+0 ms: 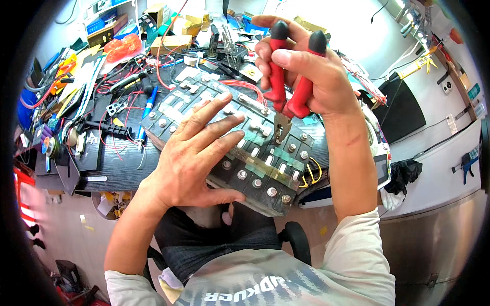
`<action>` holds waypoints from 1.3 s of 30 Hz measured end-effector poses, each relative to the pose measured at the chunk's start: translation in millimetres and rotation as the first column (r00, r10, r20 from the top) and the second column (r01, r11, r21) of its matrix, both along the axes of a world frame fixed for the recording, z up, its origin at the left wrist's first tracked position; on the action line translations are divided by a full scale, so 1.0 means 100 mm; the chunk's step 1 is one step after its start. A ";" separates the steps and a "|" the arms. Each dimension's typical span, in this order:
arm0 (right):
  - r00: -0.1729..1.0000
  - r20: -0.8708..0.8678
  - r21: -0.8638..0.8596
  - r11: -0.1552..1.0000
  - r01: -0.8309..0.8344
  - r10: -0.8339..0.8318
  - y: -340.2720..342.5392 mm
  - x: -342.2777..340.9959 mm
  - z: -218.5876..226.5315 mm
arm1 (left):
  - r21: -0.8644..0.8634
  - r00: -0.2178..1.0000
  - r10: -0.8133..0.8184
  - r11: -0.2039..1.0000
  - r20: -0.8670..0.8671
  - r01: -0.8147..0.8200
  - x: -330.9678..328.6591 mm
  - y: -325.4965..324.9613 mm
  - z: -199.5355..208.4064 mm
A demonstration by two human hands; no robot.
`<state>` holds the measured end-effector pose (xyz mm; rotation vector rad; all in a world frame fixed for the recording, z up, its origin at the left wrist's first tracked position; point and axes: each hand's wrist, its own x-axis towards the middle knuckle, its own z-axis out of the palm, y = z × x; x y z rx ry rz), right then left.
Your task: The person solders connections on a battery pack and uses pliers to adjust components on the battery casing.
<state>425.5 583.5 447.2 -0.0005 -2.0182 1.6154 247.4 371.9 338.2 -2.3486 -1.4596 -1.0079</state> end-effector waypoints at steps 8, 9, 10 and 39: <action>0.970 -0.214 -0.096 0.991 0.095 -0.114 -0.27 0.22 -0.04 | 0.022 1.000 0.000 1.000 0.017 0.000 0.01 -0.01 0.04; 0.967 -0.248 -0.119 0.993 0.023 -0.052 -0.27 0.30 -0.07 | 0.018 1.000 -0.003 1.000 0.019 0.003 0.01 -0.01 0.03; 0.944 -0.327 -0.130 0.991 0.006 -0.048 -0.31 0.32 -0.11 | 0.013 1.000 0.002 1.000 0.013 -0.002 0.01 -0.01 0.03; 0.702 -0.682 -0.232 0.971 0.056 -0.203 -1.47 1.04 0.00 | -0.124 0.071 0.104 0.900 0.992 0.418 1.05 -0.77 0.15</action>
